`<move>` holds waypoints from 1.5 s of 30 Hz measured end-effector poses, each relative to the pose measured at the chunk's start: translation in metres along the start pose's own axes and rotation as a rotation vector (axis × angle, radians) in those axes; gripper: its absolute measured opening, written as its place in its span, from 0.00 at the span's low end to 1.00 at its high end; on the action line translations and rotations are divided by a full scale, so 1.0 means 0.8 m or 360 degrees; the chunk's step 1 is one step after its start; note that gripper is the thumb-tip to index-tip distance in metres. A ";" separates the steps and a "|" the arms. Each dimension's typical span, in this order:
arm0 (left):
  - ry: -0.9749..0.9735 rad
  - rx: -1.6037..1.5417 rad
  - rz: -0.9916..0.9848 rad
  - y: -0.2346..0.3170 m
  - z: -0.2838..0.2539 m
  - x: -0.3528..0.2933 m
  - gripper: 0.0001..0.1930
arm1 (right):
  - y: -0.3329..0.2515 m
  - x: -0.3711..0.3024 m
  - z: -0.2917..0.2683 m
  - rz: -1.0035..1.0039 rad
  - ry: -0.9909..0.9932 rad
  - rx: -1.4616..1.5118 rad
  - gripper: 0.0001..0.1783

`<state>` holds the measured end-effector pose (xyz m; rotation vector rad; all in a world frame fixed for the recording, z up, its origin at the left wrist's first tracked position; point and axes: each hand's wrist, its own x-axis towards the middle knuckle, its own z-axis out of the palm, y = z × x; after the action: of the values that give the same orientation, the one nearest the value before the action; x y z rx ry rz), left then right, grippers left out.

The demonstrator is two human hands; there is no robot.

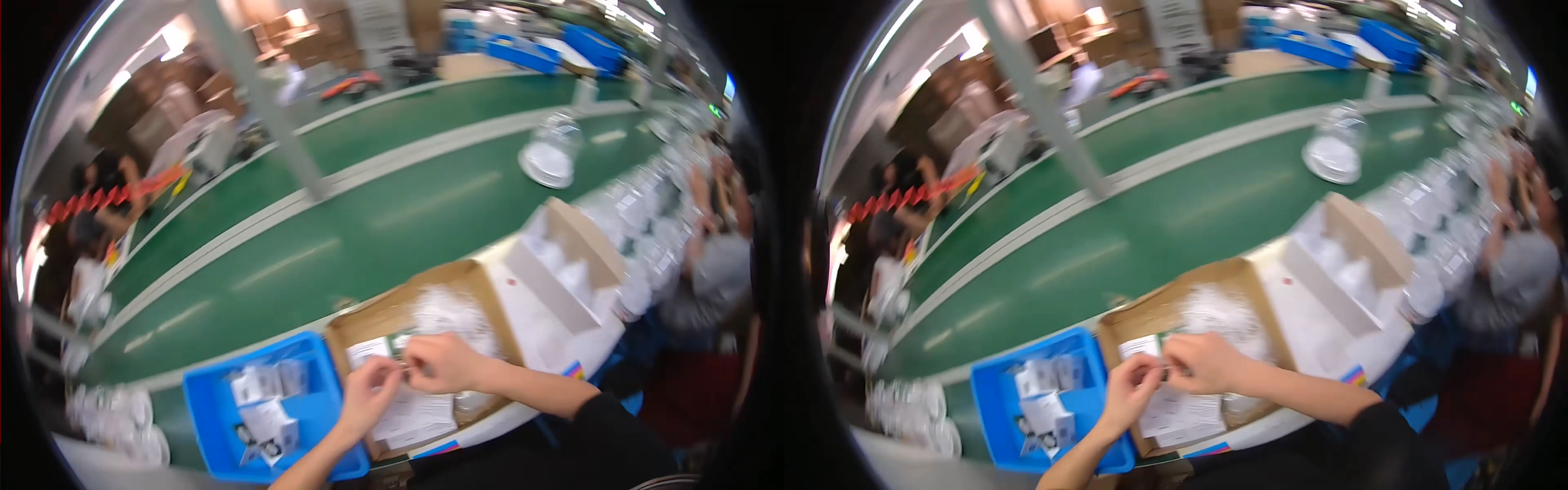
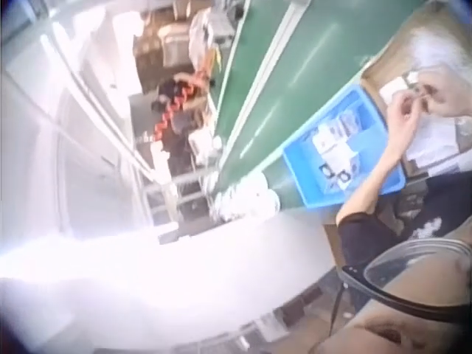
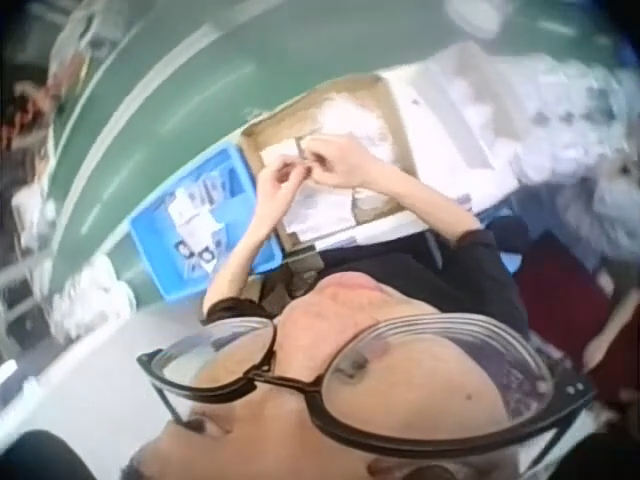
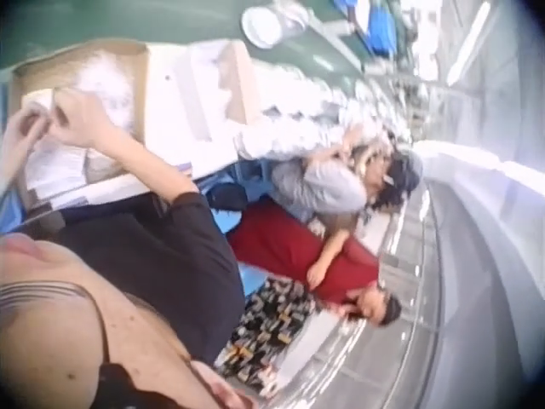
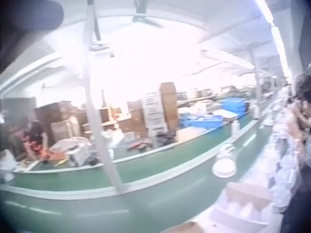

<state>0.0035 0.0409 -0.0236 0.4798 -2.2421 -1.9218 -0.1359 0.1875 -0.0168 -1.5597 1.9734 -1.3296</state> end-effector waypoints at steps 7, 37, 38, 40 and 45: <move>-0.0080 -0.0125 -0.0006 0.005 -0.002 -0.012 0.04 | -0.012 0.003 0.000 -0.0049 0.0054 0.0121 0.06; -0.0068 -0.0206 -0.0043 0.017 -0.001 -0.010 0.06 | 0.000 0.004 -0.005 -0.0027 0.0022 0.0101 0.07; -0.0080 -0.0216 -0.0028 0.018 -0.001 -0.009 0.06 | 0.000 0.004 -0.005 -0.0045 0.0021 0.0091 0.07; -0.0094 -0.0231 -0.0014 0.017 0.000 -0.010 0.06 | -0.001 0.000 -0.005 -0.0025 0.0024 0.0108 0.07; -0.0088 -0.0225 -0.0099 0.011 -0.002 -0.008 0.06 | 0.000 0.005 -0.007 0.0003 0.0011 0.0152 0.07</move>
<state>0.0085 0.0423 -0.0141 0.4872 -2.1278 -2.1311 -0.1408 0.1866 -0.0126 -1.5108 1.8859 -1.4087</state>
